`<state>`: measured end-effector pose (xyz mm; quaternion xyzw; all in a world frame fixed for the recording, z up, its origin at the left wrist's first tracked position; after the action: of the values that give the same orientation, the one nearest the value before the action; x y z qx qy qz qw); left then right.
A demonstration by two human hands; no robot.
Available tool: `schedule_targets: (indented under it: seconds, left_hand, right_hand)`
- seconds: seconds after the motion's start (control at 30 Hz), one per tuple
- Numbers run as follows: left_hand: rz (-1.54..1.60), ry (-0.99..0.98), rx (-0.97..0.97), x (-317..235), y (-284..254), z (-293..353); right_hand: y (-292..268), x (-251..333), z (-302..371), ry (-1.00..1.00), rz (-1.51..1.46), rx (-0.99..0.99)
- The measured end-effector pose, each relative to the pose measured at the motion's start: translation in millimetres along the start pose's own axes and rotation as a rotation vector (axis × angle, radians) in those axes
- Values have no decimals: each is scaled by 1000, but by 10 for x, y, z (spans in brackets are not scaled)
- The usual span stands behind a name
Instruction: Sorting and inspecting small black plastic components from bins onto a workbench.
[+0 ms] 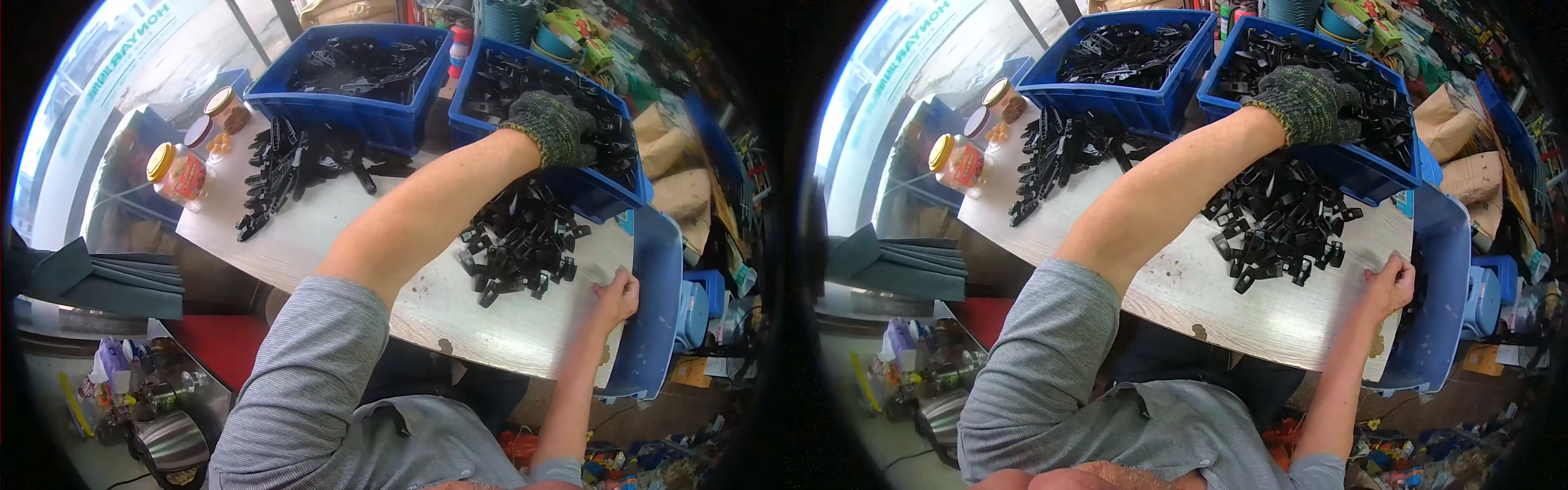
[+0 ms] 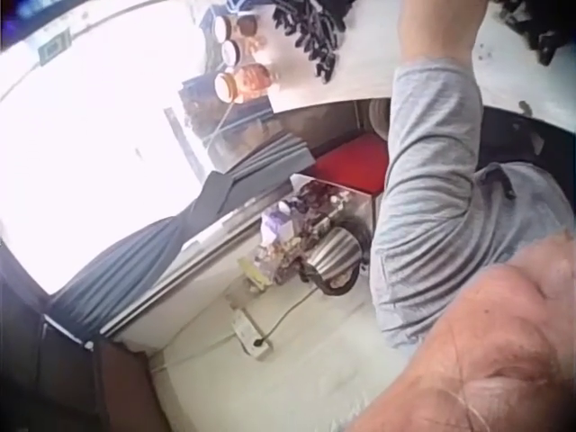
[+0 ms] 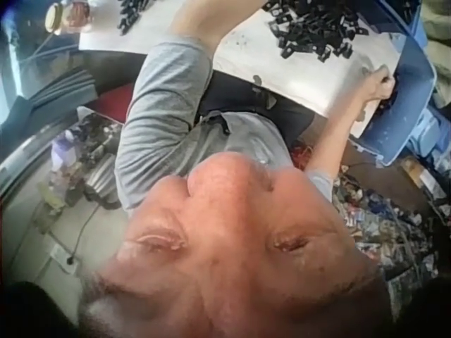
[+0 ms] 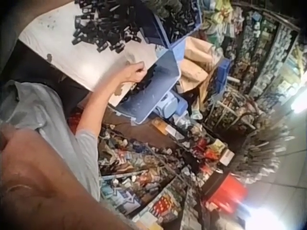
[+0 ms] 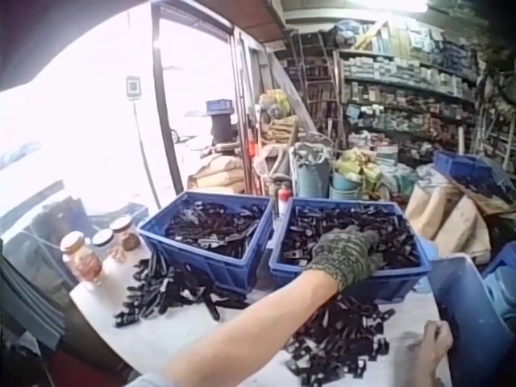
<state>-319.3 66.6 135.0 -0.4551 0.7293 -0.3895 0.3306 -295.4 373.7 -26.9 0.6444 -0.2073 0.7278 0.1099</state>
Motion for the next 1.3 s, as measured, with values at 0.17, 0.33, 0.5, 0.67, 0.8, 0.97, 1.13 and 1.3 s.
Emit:
schedule_targets:
  seconds: [0.17, 0.33, 0.5, 0.67, 0.8, 0.97, 1.13, 1.3]
  left_hand:
    - [78, -56, 89, 37, -42, -26]
    - [17, -5, 22, 40, 10, -65]
    - [56, -62, 115, 34, 2, -3]
    - [40, -44, 58, 26, -3, 10]
    - [-4, -34, 69, -26, -48, 14]
    - [-29, 67, 20, -105, -16, -64]
    - [53, 198, -50, -24, -77, -67]
    - [57, 152, -94, -65, -172, -114]
  right_hand:
    - [29, 22, 3, -101, 10, 1]
    - [-36, -26, -51, -24, -11, 31]
    - [2, 19, -35, -42, 13, 1]
    - [-12, -48, -137, -75, 22, -20]
    - [-49, -32, -100, -71, 44, -27]
    - [-119, -64, -121, -100, 58, -45]
    - [28, 104, 116, -56, 71, -90]
    - [44, 148, 163, -46, 5, -41]
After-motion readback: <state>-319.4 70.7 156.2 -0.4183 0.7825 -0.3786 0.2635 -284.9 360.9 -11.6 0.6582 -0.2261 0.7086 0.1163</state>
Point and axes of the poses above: each hand's wrist, its own z-axis away from the middle knuckle, its own y-axis out of the palm, x = y × z, the point moved 5 cm from there along -z, towards the middle knuckle, and after that the axes turned 12 degrees about y, right-handed, at the moved point
